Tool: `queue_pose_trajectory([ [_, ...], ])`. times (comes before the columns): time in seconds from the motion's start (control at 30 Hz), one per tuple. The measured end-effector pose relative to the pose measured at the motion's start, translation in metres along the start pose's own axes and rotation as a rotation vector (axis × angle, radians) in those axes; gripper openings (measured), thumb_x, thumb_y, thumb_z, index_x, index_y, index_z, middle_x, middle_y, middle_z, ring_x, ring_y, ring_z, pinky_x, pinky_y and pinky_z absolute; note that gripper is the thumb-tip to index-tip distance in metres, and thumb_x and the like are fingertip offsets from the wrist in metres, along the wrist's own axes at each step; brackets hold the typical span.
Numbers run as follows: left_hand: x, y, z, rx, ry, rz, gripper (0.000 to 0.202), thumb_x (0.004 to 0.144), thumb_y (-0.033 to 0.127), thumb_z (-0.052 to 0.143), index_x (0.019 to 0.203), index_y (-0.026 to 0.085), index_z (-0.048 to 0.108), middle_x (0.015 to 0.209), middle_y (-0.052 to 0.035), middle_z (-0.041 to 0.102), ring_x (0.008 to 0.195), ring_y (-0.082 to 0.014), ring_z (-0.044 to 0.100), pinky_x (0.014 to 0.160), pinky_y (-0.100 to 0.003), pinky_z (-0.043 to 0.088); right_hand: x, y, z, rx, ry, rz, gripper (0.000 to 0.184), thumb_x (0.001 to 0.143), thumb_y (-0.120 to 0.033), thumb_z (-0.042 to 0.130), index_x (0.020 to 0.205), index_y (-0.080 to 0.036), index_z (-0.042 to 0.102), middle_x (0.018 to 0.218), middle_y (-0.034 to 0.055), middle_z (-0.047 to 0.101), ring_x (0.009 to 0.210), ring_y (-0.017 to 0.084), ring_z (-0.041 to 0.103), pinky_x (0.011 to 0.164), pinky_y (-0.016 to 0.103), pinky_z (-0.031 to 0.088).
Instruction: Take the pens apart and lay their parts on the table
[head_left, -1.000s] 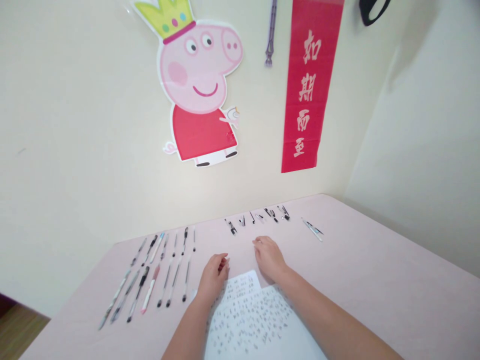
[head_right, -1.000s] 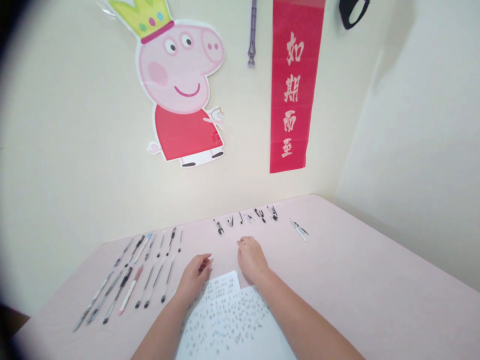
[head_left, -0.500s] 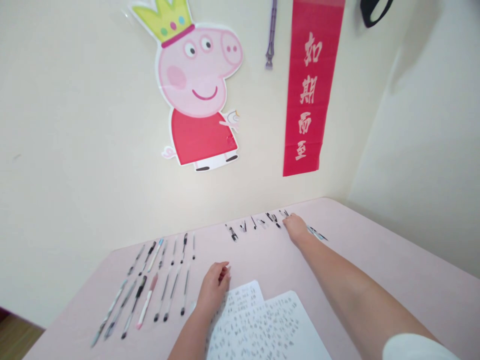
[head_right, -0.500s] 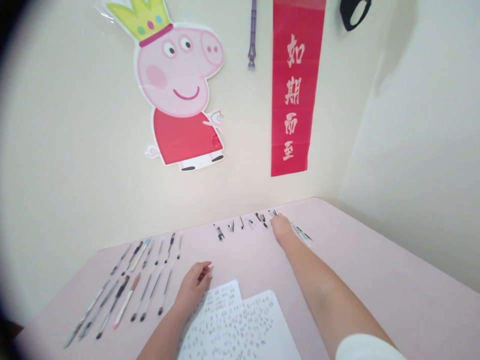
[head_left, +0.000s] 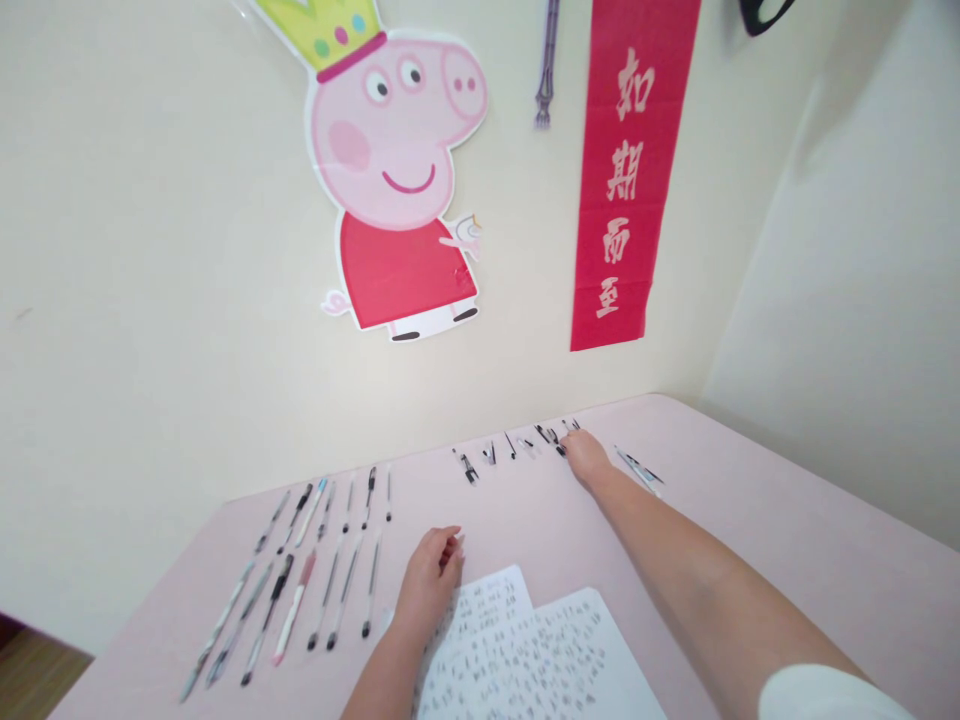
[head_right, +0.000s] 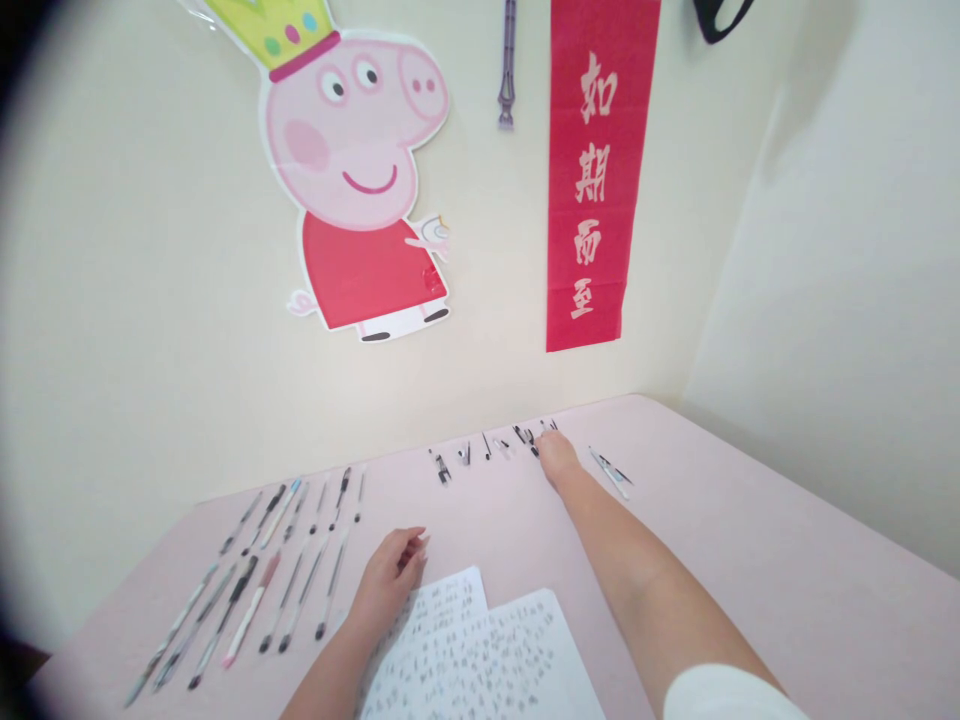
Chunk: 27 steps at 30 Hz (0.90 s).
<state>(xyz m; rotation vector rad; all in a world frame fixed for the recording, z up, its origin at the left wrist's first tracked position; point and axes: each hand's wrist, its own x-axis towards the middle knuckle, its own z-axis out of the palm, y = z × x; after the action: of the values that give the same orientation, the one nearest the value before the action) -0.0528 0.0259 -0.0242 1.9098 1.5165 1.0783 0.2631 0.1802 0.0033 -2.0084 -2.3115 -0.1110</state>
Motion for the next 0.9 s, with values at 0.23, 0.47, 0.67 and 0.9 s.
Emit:
queue_pose_trajectory([
  [0.23, 0.000, 0.001, -0.001, 0.012, -0.004, 0.001, 0.025, 0.077, 0.024, 0.048, 0.098, 0.018, 0.060, 0.086, -0.0052, 0.061, 0.076, -0.0163, 0.058, 0.071, -0.032, 0.050, 0.001, -0.004, -0.002, 0.042, 0.008, 0.020, 0.031, 0.085, -0.008, 0.039, 0.099, -0.015, 0.066, 0.100, 0.0133, 0.065, 0.099, 0.021, 0.056, 0.086, 0.027, 0.036],
  [0.47, 0.000, 0.001, 0.000, 0.035, -0.009, 0.009, 0.025, 0.077, 0.025, 0.048, 0.098, 0.018, 0.060, 0.086, -0.0049, 0.061, 0.075, -0.0157, 0.059, 0.070, -0.031, 0.049, -0.004, -0.007, -0.007, 0.065, 0.001, 0.083, 0.030, 0.086, -0.011, 0.040, 0.099, -0.016, 0.066, 0.099, 0.0134, 0.066, 0.097, 0.022, 0.057, 0.084, 0.028, 0.038],
  [0.67, -0.001, 0.001, -0.001, 0.072, -0.023, 0.012, 0.026, 0.078, 0.025, 0.047, 0.099, 0.018, 0.059, 0.086, -0.0050, 0.060, 0.076, -0.0161, 0.058, 0.072, -0.033, 0.049, -0.024, -0.023, -0.018, 0.107, 0.056, 0.036, 0.031, 0.086, -0.012, 0.038, 0.101, -0.015, 0.065, 0.103, 0.0125, 0.063, 0.101, 0.021, 0.052, 0.088, 0.028, 0.035],
  [0.9, -0.002, -0.002, 0.000, 0.073, -0.015, 0.036, 0.026, 0.078, 0.023, 0.047, 0.100, 0.018, 0.058, 0.088, -0.0050, 0.060, 0.078, -0.0160, 0.058, 0.074, -0.033, 0.049, -0.093, -0.107, -0.023, 0.257, 0.124, -0.268, 0.025, 0.084, -0.016, 0.044, 0.100, -0.017, 0.062, 0.101, 0.0071, 0.060, 0.097, 0.018, 0.050, 0.085, 0.025, 0.035],
])
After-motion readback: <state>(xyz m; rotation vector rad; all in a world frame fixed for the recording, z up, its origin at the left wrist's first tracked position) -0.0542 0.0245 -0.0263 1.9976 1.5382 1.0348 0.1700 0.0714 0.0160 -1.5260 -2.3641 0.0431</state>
